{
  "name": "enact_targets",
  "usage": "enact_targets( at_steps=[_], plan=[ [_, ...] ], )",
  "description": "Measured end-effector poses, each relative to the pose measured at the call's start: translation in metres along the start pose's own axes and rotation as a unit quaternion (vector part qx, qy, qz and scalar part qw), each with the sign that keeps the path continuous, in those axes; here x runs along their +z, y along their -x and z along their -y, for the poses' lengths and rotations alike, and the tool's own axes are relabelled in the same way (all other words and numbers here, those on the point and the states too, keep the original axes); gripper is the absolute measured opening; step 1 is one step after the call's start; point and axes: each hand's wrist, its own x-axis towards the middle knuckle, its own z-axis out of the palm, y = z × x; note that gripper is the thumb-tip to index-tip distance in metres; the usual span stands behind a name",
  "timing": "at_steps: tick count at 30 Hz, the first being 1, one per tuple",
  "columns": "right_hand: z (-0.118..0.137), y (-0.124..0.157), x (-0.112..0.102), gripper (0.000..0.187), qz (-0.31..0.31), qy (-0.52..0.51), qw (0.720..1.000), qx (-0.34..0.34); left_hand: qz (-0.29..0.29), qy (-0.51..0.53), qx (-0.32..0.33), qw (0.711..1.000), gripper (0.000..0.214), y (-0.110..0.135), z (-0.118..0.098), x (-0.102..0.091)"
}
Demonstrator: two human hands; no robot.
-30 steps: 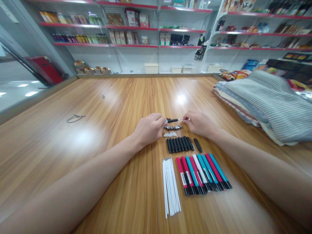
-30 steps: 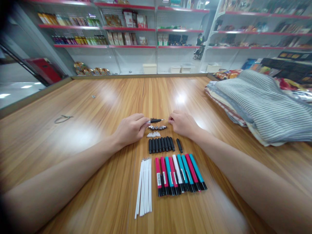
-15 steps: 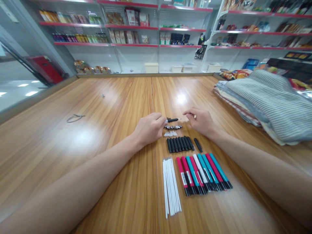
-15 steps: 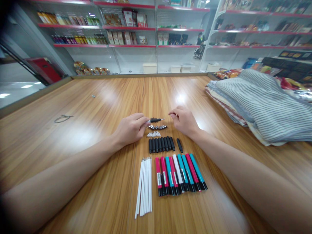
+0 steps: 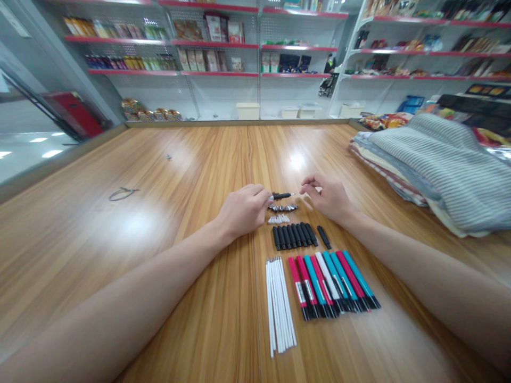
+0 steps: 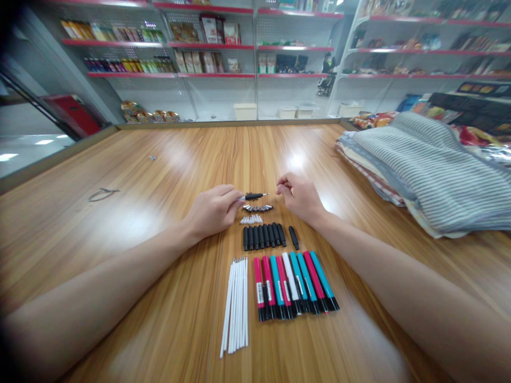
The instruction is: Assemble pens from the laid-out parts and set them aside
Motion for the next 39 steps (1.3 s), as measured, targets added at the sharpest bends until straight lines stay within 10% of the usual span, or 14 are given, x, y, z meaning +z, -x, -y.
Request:
enact_targets(
  at_steps=[16, 39],
  plan=[
    [0.022, 0.003, -0.001, 0.030, 0.024, -0.201, 0.978, 0.056, -0.007, 0.004, 0.000, 1.000, 0.027, 0.000, -0.001, 0.001],
    [0.022, 0.009, 0.004, 0.025, 0.024, -0.066, 0.997, -0.024, -0.023, 0.019, 0.018, 0.999, 0.027, 0.000, -0.001, 0.002]
  ],
)
